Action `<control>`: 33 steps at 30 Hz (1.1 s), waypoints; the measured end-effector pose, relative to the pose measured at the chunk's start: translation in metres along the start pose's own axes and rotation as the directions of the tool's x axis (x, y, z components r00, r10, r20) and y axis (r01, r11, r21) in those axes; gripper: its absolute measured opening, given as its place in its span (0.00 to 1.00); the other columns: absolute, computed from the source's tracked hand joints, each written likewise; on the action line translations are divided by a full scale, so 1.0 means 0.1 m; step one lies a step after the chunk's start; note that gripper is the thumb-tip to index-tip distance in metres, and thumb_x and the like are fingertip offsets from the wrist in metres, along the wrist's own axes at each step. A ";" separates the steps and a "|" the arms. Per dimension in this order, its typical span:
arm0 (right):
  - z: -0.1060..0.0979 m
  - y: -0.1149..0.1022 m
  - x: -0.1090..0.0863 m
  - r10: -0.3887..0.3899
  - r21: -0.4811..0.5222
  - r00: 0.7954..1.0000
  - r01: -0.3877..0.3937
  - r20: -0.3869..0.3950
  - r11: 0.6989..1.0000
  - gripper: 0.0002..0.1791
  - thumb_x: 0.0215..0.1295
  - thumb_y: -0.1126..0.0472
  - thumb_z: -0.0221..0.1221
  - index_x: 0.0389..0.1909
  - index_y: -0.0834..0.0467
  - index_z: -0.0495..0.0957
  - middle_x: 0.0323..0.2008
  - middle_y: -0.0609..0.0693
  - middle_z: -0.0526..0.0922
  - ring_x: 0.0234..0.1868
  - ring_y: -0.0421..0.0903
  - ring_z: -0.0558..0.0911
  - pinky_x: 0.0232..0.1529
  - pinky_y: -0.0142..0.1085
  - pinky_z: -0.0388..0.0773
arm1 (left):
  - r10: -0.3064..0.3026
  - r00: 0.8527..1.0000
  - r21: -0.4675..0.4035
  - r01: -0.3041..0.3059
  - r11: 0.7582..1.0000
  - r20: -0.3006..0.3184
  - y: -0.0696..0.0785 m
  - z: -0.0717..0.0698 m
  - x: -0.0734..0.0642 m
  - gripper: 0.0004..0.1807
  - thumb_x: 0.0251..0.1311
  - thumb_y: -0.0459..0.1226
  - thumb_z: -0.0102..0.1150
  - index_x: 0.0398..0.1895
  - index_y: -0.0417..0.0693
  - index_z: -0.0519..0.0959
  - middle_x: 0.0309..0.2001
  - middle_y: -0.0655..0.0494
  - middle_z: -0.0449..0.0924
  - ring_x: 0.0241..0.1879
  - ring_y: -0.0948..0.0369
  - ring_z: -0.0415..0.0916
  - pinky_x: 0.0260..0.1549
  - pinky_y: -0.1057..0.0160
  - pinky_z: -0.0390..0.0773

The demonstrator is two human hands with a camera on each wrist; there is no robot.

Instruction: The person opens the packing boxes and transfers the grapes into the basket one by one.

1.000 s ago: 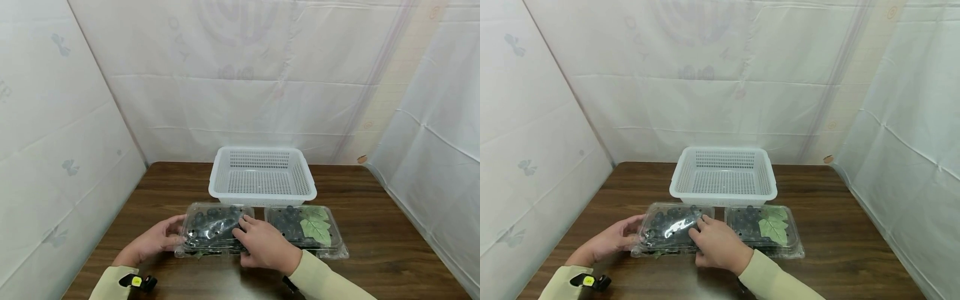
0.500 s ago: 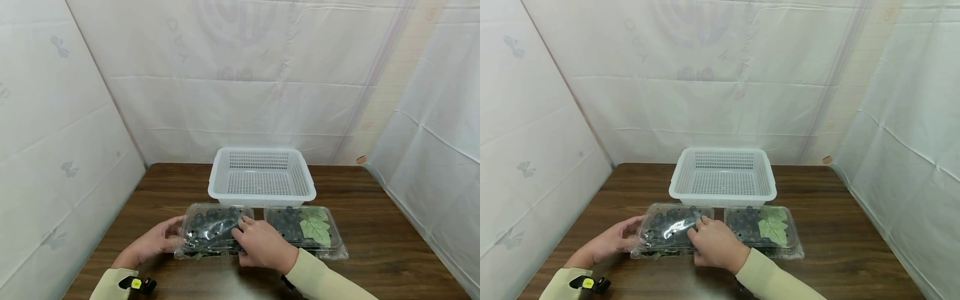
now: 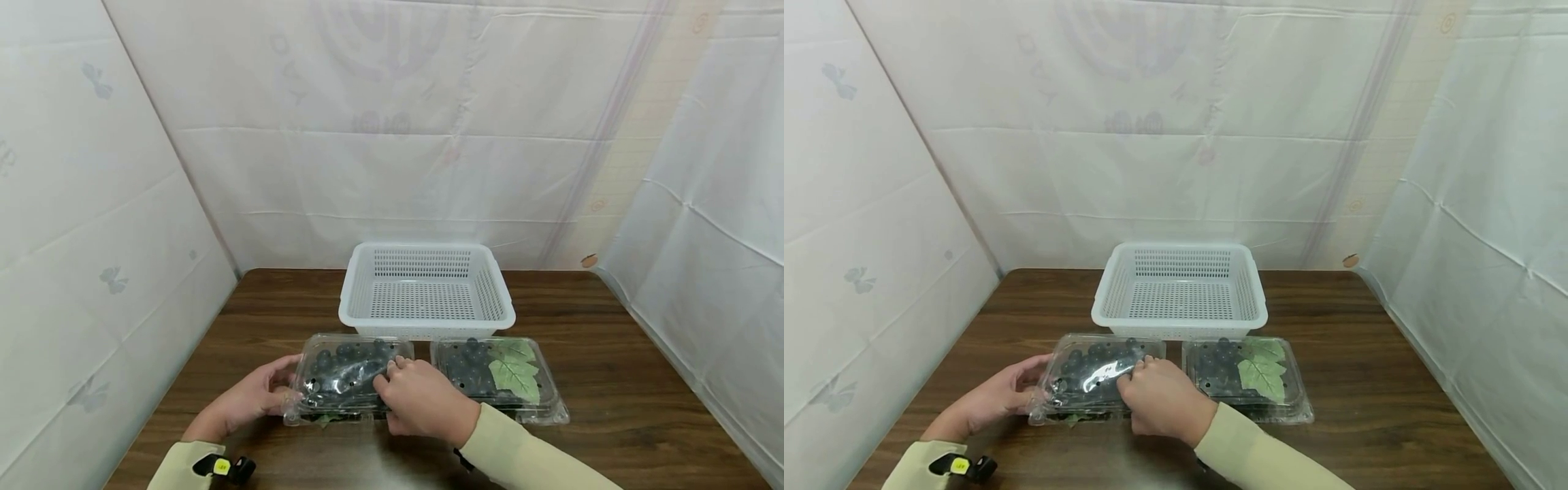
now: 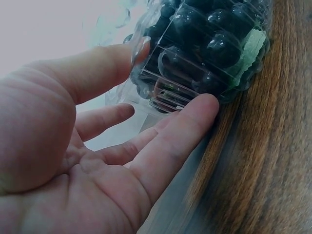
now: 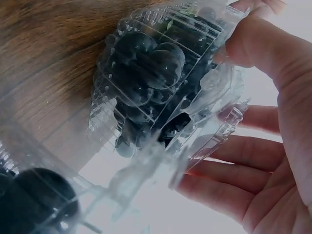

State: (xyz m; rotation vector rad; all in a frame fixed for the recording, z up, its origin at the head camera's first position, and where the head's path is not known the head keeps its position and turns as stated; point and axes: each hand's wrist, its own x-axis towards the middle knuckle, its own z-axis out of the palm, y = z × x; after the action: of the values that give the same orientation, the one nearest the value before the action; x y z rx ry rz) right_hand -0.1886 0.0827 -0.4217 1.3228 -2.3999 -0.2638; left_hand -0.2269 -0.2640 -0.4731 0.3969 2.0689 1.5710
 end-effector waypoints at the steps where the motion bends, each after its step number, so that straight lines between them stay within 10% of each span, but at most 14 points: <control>1: 0.00 0.00 0.00 -0.003 -0.002 1.000 0.003 -0.003 1.000 0.05 0.54 0.56 0.64 0.31 0.49 0.78 0.23 0.44 0.75 0.25 0.41 0.68 0.25 0.32 0.62 | -0.003 1.000 0.000 0.003 1.000 -0.003 0.00 0.00 0.00 0.50 0.67 0.37 0.66 0.81 0.35 0.44 0.63 0.31 0.71 0.51 0.55 0.81 0.43 0.57 0.87; 33: -0.09 0.12 0.14 -0.060 0.125 0.994 0.049 0.086 0.991 0.17 0.44 0.57 0.63 0.17 0.44 0.61 0.14 0.39 0.48 0.21 0.38 0.45 0.26 0.35 0.42 | -0.010 1.000 0.033 0.010 0.999 -0.019 0.03 0.03 -0.03 0.49 0.68 0.39 0.65 0.82 0.37 0.45 0.66 0.29 0.69 0.54 0.55 0.80 0.44 0.57 0.85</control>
State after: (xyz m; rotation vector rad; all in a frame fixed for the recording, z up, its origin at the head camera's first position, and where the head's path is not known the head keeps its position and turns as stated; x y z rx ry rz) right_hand -0.2007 0.0774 -0.4063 1.4624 -2.4925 -0.1971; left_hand -0.2232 -0.2626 -0.4699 0.3840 2.1106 1.5423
